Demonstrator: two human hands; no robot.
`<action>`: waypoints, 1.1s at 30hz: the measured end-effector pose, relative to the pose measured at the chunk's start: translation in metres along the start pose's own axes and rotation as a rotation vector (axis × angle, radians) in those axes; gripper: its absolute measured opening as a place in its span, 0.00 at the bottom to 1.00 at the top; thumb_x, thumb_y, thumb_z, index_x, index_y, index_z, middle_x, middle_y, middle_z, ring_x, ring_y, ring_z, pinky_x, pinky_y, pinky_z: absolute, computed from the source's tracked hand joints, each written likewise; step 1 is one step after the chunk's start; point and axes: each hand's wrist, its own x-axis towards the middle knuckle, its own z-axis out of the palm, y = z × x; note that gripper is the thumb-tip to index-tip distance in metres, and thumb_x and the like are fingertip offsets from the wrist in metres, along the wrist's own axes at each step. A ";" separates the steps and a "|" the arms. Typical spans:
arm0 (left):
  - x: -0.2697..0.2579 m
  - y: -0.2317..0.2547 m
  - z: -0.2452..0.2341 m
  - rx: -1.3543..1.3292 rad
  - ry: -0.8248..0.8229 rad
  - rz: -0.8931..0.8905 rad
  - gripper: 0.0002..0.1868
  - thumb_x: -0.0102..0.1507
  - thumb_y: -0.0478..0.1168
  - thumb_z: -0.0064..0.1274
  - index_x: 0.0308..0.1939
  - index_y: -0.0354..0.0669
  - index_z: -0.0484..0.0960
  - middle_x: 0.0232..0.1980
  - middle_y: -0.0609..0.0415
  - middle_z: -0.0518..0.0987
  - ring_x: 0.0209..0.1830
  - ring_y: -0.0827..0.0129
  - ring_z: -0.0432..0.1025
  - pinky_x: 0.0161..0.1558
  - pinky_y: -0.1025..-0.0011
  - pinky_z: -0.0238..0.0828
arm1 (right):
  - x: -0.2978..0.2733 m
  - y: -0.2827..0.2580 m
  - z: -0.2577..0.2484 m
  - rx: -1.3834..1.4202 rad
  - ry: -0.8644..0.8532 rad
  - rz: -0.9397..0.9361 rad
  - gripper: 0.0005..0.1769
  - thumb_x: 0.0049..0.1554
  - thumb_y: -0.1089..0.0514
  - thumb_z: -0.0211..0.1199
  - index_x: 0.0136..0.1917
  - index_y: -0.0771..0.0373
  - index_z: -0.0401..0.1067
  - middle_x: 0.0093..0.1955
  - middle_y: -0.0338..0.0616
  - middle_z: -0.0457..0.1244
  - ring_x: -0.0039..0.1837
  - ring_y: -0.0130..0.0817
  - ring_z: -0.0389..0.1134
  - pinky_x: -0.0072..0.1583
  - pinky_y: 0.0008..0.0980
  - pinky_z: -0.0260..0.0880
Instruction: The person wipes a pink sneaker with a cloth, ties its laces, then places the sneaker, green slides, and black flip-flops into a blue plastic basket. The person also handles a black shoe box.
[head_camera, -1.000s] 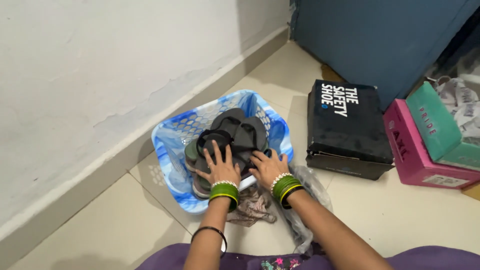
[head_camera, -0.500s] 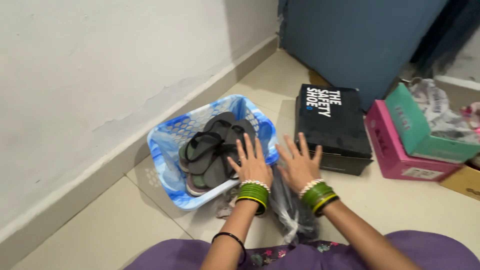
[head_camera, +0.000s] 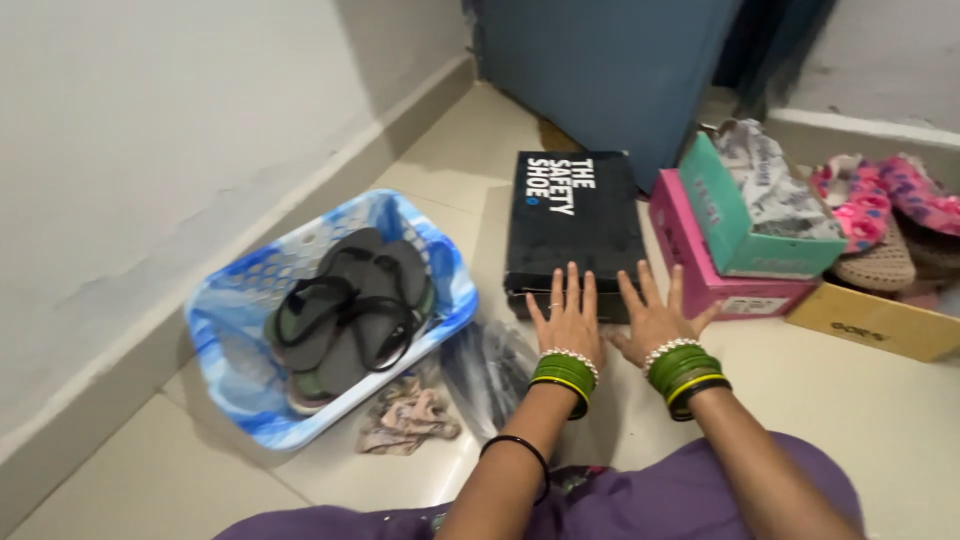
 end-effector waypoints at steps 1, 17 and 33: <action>0.003 0.002 0.003 0.018 -0.017 -0.003 0.52 0.60 0.49 0.58 0.80 0.47 0.44 0.85 0.49 0.39 0.85 0.56 0.33 0.74 0.34 0.26 | 0.003 0.004 0.004 0.012 -0.034 -0.014 0.59 0.49 0.32 0.69 0.83 0.34 0.37 0.88 0.28 0.26 0.86 0.52 0.19 0.68 0.88 0.29; 0.030 -0.005 0.076 0.103 0.129 -0.001 0.39 0.64 0.44 0.49 0.79 0.47 0.56 0.82 0.53 0.53 0.82 0.53 0.46 0.73 0.32 0.37 | 0.029 -0.002 0.033 0.332 -0.023 -0.035 0.51 0.50 0.45 0.72 0.79 0.31 0.48 0.86 0.29 0.33 0.85 0.56 0.33 0.69 0.84 0.44; 0.033 -0.019 0.042 0.032 0.139 -0.055 0.15 0.65 0.42 0.47 0.55 0.46 0.76 0.80 0.43 0.55 0.83 0.47 0.43 0.72 0.30 0.36 | 0.027 -0.007 0.044 0.364 0.214 0.000 0.29 0.46 0.59 0.73 0.61 0.49 0.70 0.82 0.47 0.45 0.75 0.60 0.53 0.64 0.65 0.64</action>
